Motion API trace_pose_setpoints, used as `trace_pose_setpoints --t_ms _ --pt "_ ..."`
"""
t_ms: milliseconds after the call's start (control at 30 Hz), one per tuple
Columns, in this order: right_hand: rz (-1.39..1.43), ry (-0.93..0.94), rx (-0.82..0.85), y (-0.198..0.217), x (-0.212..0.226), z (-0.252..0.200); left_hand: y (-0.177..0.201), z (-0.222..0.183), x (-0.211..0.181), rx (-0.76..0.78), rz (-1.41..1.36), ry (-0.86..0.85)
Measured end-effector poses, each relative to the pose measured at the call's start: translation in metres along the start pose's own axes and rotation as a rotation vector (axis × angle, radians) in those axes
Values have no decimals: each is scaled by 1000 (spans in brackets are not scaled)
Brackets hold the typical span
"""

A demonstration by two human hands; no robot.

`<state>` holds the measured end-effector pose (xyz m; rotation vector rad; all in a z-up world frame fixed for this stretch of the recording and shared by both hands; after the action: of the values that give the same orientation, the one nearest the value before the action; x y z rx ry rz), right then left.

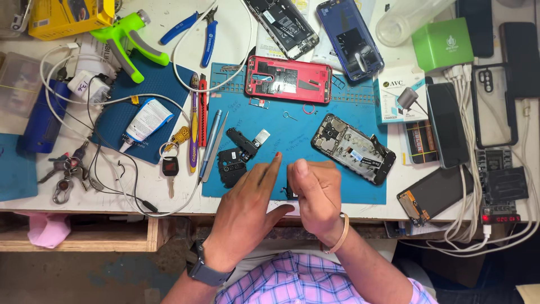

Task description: The person removes a battery from a mobile phone and then handles the phone chassis and other internal components by hand.

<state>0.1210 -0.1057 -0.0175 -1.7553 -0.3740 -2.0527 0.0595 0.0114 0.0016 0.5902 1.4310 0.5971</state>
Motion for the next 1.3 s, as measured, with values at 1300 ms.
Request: trace_pose_setpoints --t_ms 1300 --pt "10 -132 -86 49 -26 0 2 -11 -3 -85 -49 -4"
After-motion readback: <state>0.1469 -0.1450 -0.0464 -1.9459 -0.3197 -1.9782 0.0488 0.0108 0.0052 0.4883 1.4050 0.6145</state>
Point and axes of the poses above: each hand's wrist, its own z-axis towards the middle knuckle, its own y-axis out of the back of the hand, x = y × z, the point moved 7 cm from there along z, towards the middle knuckle, and after that the axes turned 1 degree about -y, right-handed, at the moved point
